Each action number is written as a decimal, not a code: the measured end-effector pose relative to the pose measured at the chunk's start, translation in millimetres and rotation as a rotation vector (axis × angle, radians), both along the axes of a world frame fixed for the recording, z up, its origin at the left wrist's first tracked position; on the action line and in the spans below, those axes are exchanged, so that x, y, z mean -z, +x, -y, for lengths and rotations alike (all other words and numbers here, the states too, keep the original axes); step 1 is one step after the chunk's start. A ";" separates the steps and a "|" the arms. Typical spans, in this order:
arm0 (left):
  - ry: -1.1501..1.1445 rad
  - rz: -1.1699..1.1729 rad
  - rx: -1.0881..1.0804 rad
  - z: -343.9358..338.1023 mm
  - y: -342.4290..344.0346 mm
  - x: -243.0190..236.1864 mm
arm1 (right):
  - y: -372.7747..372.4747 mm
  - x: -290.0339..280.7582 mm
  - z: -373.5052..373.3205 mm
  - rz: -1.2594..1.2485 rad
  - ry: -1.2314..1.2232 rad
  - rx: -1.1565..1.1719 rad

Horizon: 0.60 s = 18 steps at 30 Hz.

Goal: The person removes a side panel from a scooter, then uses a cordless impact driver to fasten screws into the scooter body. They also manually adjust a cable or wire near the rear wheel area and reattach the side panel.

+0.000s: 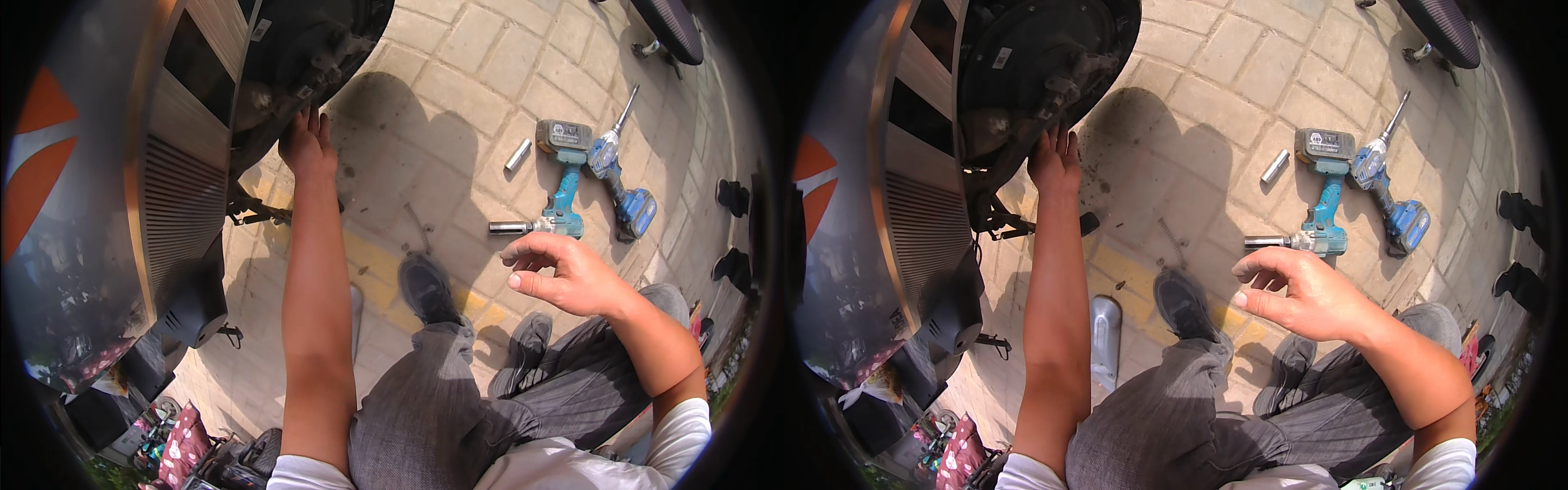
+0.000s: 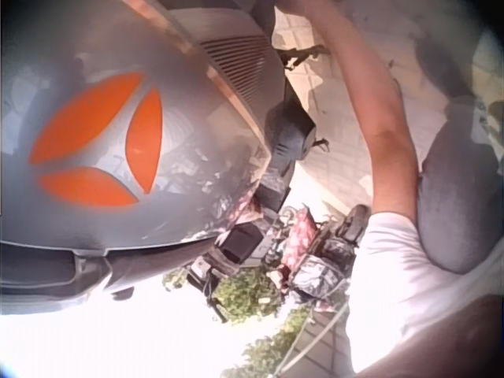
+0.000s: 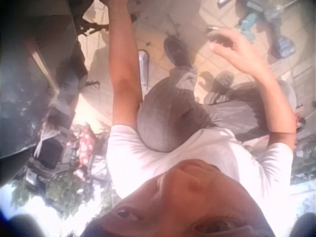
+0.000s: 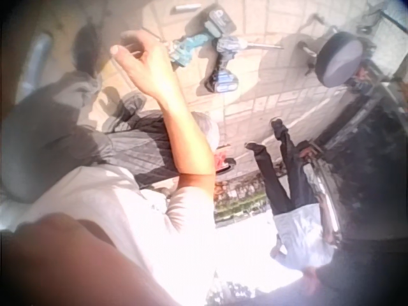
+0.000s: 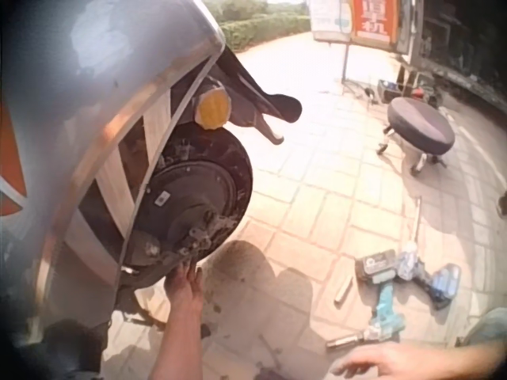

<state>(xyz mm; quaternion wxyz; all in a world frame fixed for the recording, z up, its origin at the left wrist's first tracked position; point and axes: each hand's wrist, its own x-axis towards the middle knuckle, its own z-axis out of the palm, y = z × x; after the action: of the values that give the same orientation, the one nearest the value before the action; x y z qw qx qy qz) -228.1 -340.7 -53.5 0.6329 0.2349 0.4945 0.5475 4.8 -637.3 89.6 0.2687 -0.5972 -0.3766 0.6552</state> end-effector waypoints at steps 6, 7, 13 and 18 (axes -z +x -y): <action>-0.049 0.014 0.064 -0.2 5.1 -6.5 | -11.1 10.6 -9.9 -0.042 -0.092 -0.046; -0.054 0.060 0.082 0.1 4.1 -5.9 | -13.7 12.4 -9.4 -0.021 -0.057 -0.070; -0.010 0.035 0.159 18.3 -17.4 -4.3 | 9.3 66.1 -12.2 0.407 0.054 -0.218; -0.153 -0.967 0.715 102.0 -68.5 49.6 | 43.6 111.6 18.9 0.717 0.078 -0.286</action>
<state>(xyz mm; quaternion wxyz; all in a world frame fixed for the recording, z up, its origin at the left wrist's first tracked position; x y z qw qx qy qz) -296.6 -442.7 -103.0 0.4962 0.5626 0.6545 0.0948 48.4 -656.3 -22.0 0.0483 -0.7192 -0.5506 0.4210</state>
